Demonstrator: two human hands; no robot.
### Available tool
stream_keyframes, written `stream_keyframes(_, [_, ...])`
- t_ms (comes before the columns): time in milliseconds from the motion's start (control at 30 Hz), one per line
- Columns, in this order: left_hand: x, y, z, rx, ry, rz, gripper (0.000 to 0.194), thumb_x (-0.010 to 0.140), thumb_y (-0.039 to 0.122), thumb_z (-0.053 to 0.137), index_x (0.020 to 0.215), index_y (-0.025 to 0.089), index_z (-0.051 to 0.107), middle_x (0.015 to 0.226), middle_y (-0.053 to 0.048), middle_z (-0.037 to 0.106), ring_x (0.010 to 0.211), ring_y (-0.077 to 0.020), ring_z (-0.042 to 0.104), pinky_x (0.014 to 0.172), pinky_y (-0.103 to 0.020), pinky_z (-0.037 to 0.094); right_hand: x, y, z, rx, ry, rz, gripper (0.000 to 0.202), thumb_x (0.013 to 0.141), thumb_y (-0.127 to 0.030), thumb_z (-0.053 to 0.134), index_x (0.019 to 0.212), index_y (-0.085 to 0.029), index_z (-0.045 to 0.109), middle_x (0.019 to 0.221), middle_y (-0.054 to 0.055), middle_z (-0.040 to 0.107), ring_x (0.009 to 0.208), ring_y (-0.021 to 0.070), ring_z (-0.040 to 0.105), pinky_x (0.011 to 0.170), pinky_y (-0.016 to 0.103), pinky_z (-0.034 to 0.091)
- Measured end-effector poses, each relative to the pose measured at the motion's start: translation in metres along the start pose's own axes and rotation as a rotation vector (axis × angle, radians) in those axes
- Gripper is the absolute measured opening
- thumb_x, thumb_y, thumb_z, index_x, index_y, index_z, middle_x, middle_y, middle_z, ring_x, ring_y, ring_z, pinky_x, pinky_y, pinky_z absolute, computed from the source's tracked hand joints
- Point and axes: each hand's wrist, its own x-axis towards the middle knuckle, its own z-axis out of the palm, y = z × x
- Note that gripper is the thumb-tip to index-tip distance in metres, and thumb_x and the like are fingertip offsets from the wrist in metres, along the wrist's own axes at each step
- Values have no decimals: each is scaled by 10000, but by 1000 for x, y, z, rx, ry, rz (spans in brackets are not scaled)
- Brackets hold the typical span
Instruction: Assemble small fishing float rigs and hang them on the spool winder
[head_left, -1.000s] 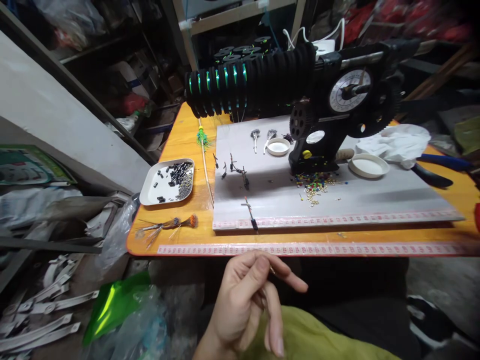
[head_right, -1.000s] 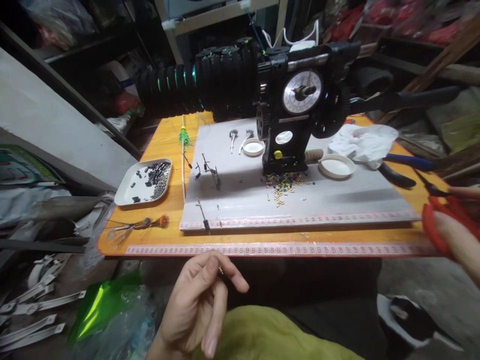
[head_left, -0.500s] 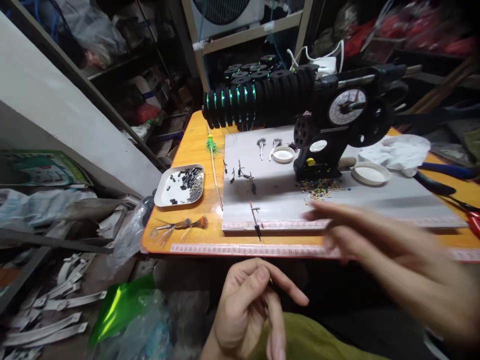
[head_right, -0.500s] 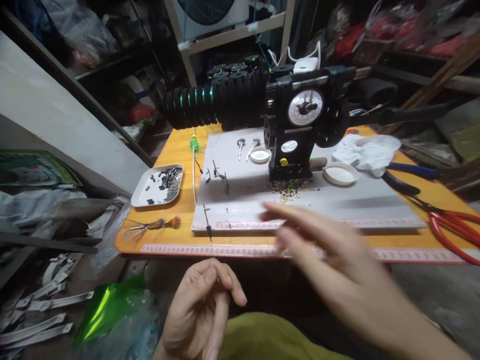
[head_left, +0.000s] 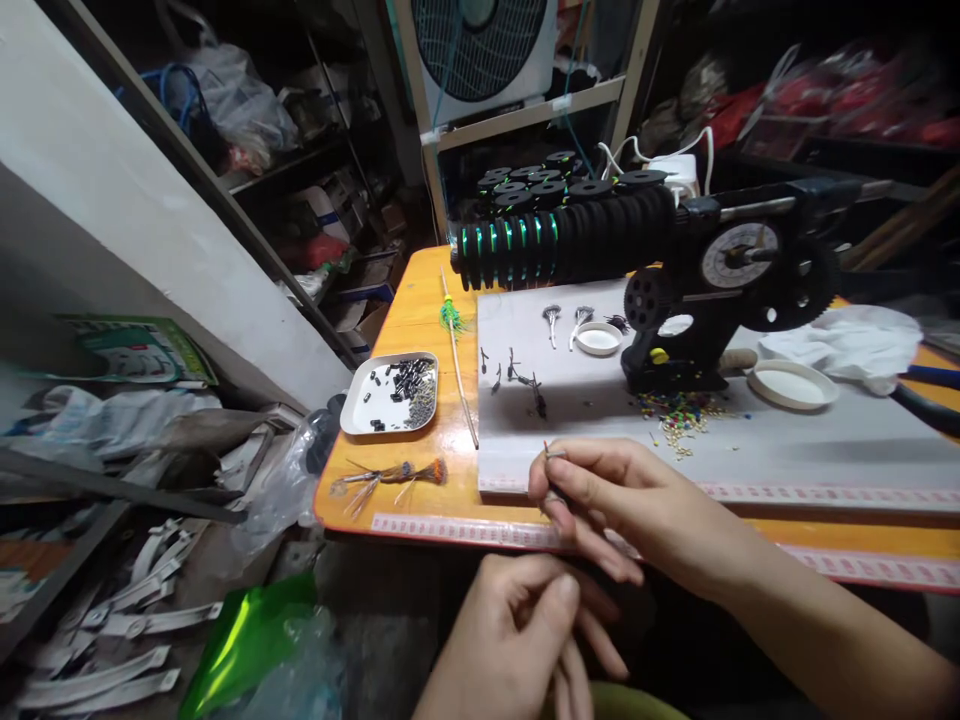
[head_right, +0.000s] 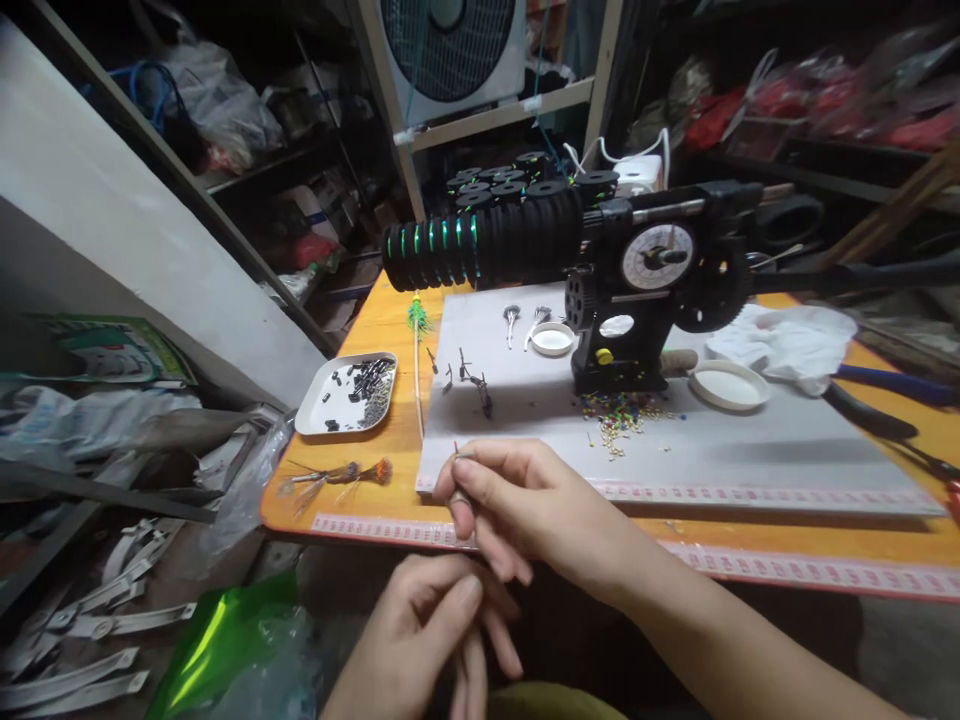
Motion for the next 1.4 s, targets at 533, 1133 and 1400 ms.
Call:
stream_keyframes(533, [97,127,-50,502,505,523,246,838,396,662,820,151,664,510,16,604,331,-54,417,363,-185,340,14,11,-35,-1225,411,-398,220,983,-273,436,1002,-195,640,946,68,675,889,208,605,782,346,457])
stream_keyframes(1133, [122,124,-47,779,590,622,204,810,364,676,873,191,763,626,6,603,497,-104,484,527,-240,410,13,13,-42,-1218,454,-493,178,967,-225,462,919,-186,629,913,65,672,866,205,580,768,348,463])
stream_keyframes(1400, [67,102,-30,530,631,667,168,822,354,705,820,187,717,1223,-85,612,449,7,433,457,-196,376,15,18,-43,-1271,515,-538,133,944,-183,505,928,-173,637,906,57,682,882,208,579,787,341,473])
